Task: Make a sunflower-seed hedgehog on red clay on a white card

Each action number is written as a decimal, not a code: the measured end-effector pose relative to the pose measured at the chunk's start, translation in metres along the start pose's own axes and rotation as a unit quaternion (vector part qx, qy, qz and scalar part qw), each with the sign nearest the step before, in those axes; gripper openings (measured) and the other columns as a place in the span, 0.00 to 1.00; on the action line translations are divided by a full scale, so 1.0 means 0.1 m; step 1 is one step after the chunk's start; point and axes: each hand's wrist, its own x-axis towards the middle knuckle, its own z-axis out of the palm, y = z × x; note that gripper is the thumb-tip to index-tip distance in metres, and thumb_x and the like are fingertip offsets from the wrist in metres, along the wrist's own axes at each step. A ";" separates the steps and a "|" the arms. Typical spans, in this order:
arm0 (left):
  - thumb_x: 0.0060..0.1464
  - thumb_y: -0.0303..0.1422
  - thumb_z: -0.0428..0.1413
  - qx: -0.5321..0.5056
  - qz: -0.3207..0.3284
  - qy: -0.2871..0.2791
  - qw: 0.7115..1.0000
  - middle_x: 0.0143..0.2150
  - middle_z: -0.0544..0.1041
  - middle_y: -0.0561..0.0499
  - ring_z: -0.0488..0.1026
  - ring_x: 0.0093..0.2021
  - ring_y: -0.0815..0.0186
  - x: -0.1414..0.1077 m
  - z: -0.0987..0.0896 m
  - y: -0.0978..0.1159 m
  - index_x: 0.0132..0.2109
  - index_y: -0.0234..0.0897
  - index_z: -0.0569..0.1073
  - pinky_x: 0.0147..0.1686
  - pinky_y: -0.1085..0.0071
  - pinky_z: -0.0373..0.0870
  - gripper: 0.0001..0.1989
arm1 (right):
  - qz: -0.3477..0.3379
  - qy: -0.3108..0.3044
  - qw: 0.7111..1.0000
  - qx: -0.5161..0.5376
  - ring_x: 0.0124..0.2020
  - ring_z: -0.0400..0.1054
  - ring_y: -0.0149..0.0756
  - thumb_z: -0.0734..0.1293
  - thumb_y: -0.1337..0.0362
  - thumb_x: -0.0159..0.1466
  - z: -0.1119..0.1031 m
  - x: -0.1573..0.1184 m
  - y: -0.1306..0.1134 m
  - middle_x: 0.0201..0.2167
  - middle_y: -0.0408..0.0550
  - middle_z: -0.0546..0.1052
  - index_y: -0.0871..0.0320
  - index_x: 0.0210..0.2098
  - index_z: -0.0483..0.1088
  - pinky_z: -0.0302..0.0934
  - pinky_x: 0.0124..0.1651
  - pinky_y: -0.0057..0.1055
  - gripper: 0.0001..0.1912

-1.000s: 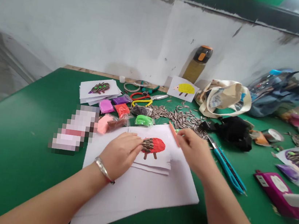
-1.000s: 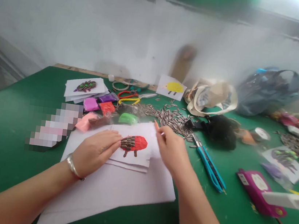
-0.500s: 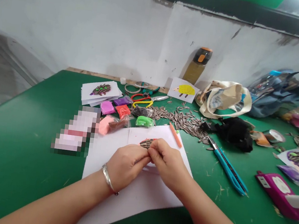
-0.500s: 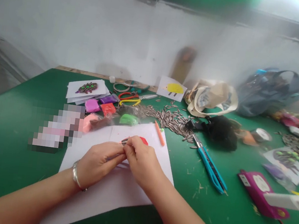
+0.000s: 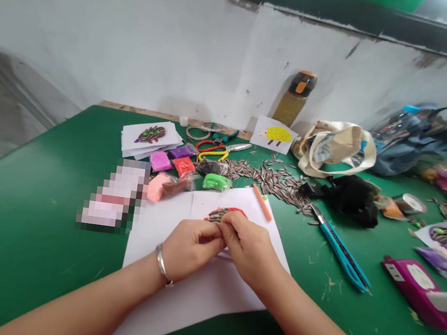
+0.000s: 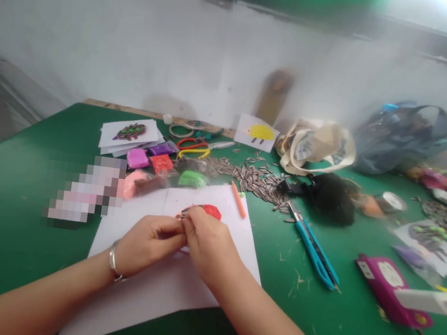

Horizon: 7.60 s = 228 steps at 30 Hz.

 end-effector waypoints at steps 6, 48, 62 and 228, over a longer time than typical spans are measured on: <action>0.53 0.36 0.51 -0.067 -0.036 -0.013 0.997 0.24 0.73 0.54 0.68 0.28 0.69 -0.02 -0.04 0.02 0.24 0.35 0.73 0.29 0.75 0.65 0.14 | 0.036 -0.006 0.998 0.054 0.29 0.65 0.29 0.57 0.64 0.67 0.00 0.02 -0.01 0.28 0.43 0.72 0.56 0.30 0.65 0.57 0.32 0.25 0.10; 0.58 0.35 0.52 0.275 0.187 0.099 0.938 0.48 0.77 0.44 0.72 0.50 0.57 0.12 -0.12 -0.36 0.49 0.35 0.72 0.56 0.55 0.64 0.14 | 0.002 -0.079 0.980 -0.184 0.36 0.66 0.37 0.60 0.72 0.62 -0.25 0.06 0.27 0.31 0.48 0.70 0.56 0.33 0.72 0.61 0.40 0.35 0.10; 0.57 0.29 0.53 0.250 0.163 0.067 0.952 0.46 0.78 0.51 0.71 0.47 0.63 0.12 -0.09 -0.36 0.50 0.38 0.71 0.59 0.60 0.59 0.13 | 0.010 -0.087 0.978 -0.187 0.38 0.65 0.35 0.60 0.71 0.63 -0.16 0.06 0.28 0.35 0.49 0.72 0.57 0.36 0.74 0.58 0.42 0.31 0.10; 0.60 0.30 0.50 0.326 0.084 0.024 0.941 0.47 0.77 0.47 0.66 0.53 0.55 0.14 -0.02 -0.33 0.46 0.38 0.73 0.54 0.54 0.62 0.10 | 0.083 0.006 0.969 -0.231 0.30 0.65 0.32 0.59 0.67 0.62 -0.44 0.10 0.48 0.28 0.44 0.74 0.56 0.27 0.70 0.53 0.32 0.27 0.11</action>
